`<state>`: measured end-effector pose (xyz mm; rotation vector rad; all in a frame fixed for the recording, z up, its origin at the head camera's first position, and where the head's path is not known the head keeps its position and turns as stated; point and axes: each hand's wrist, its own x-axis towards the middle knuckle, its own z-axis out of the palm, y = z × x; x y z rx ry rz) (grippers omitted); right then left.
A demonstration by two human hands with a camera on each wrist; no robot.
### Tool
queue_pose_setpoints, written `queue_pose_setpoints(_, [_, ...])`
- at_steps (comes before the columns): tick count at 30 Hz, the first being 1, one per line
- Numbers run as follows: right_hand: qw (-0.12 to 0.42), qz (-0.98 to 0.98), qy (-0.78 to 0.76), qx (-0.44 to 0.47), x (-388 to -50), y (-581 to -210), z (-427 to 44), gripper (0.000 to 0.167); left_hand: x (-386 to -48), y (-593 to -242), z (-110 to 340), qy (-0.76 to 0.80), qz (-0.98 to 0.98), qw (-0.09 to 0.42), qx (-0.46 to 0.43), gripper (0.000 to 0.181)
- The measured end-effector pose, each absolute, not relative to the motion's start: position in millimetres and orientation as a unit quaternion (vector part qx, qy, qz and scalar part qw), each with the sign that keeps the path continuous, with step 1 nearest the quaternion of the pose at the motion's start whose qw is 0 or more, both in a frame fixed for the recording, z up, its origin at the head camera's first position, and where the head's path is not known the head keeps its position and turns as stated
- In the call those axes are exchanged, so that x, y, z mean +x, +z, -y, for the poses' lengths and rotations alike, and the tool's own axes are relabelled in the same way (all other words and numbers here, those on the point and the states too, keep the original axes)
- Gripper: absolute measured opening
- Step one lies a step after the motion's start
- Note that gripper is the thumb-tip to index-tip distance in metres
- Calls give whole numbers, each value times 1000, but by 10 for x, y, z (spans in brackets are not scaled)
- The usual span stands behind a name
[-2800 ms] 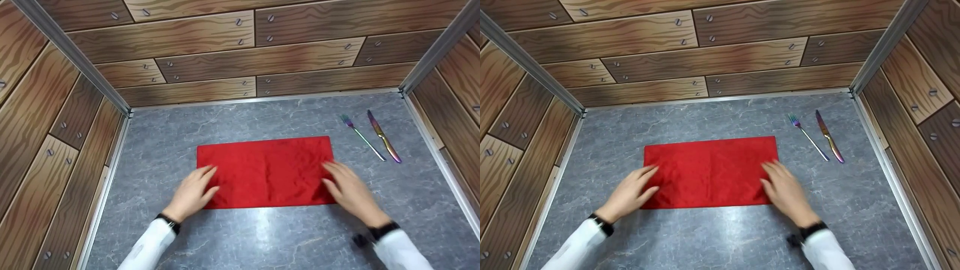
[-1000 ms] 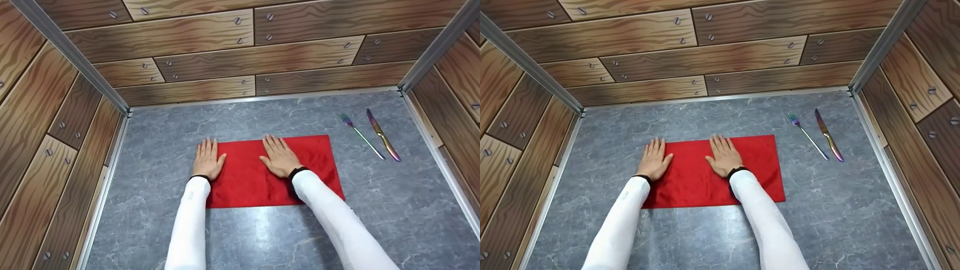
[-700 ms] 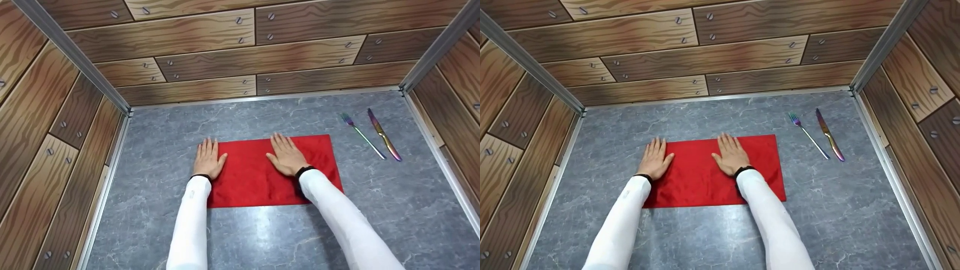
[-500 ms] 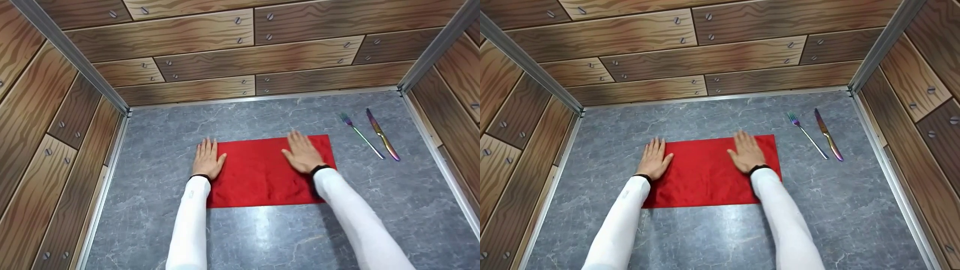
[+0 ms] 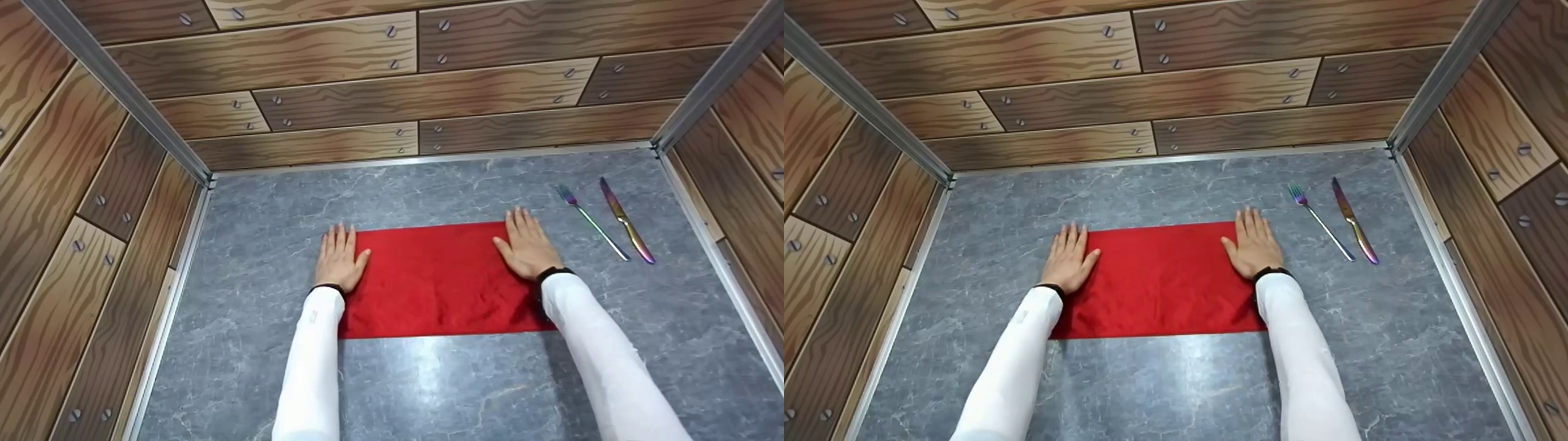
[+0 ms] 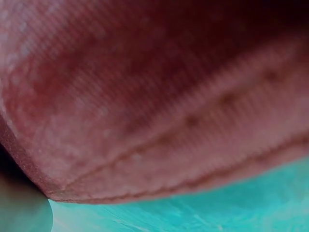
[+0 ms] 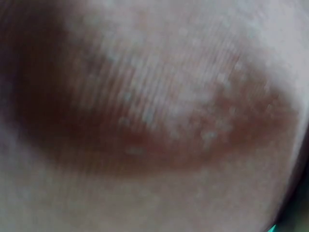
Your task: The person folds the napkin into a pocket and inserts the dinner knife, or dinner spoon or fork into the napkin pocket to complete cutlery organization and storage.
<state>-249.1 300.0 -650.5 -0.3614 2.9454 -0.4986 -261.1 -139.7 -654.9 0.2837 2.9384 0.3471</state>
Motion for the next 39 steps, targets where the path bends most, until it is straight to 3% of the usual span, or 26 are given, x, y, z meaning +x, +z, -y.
queue_pose_setpoints(29, [57, -977, -172, -113, -2459, -6476, -2976, 79, -2629, -6540, 1419, 135, -983, 67, 100, 75])
queue_pose_setpoints(39, [55, -975, -184, -112, -2441, -6446, -2973, 81, -2653, -6429, 1411, 206, -972, 85, 79, 72])
